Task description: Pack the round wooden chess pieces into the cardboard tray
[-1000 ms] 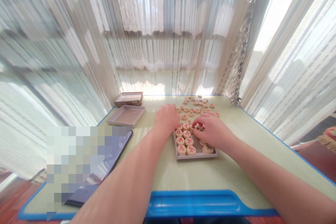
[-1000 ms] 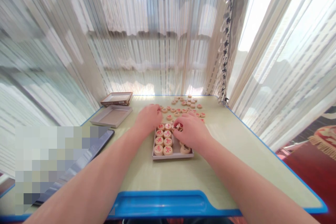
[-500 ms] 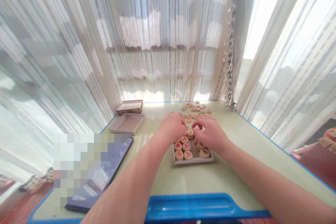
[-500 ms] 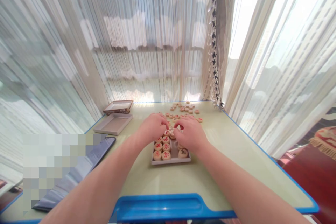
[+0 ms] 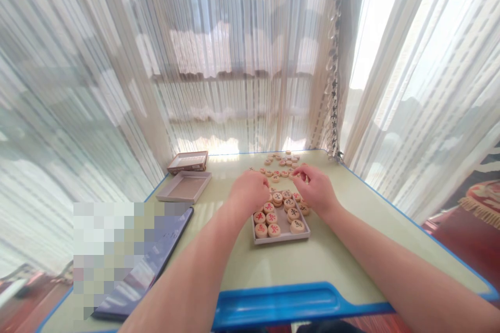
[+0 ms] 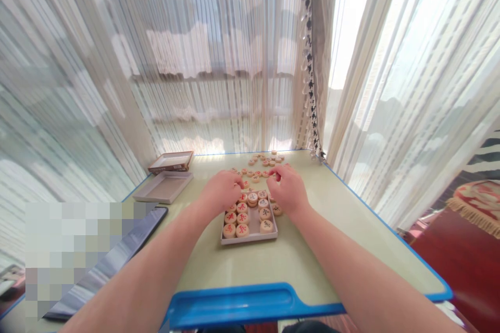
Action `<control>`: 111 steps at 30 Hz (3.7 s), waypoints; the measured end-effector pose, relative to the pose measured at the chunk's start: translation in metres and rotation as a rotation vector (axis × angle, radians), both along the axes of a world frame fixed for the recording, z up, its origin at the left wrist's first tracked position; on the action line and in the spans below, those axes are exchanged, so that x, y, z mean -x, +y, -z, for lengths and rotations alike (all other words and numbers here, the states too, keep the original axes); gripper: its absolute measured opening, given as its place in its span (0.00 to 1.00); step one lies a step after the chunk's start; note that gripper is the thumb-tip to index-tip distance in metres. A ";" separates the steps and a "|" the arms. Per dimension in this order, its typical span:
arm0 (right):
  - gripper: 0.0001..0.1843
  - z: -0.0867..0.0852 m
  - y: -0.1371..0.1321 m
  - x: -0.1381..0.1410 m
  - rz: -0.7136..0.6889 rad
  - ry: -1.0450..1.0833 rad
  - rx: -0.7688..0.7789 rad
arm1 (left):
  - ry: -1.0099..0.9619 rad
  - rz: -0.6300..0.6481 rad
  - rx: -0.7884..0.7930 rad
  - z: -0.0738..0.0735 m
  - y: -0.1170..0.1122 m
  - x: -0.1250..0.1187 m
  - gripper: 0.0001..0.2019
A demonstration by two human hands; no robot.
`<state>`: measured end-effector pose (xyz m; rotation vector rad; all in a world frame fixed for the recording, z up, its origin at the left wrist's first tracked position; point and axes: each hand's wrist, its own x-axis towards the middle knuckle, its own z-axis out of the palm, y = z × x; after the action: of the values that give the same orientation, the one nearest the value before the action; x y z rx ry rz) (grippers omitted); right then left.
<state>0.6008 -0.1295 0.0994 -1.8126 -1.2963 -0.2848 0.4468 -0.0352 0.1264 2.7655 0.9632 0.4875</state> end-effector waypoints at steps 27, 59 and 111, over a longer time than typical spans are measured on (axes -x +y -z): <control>0.30 0.023 0.013 -0.045 0.239 -0.029 0.517 | 0.032 -0.209 0.028 0.027 0.039 0.004 0.23; 0.19 0.023 0.013 -0.048 0.251 -0.014 0.492 | 0.091 -0.203 0.021 0.025 0.036 0.001 0.24; 0.16 0.012 0.012 -0.030 -0.102 -0.183 0.396 | 0.097 -0.188 -0.023 0.029 0.037 0.001 0.24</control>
<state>0.6304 -0.1175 0.0871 -2.0754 -1.6599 -0.1455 0.4459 0.0021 0.0978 2.7551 1.2550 0.3965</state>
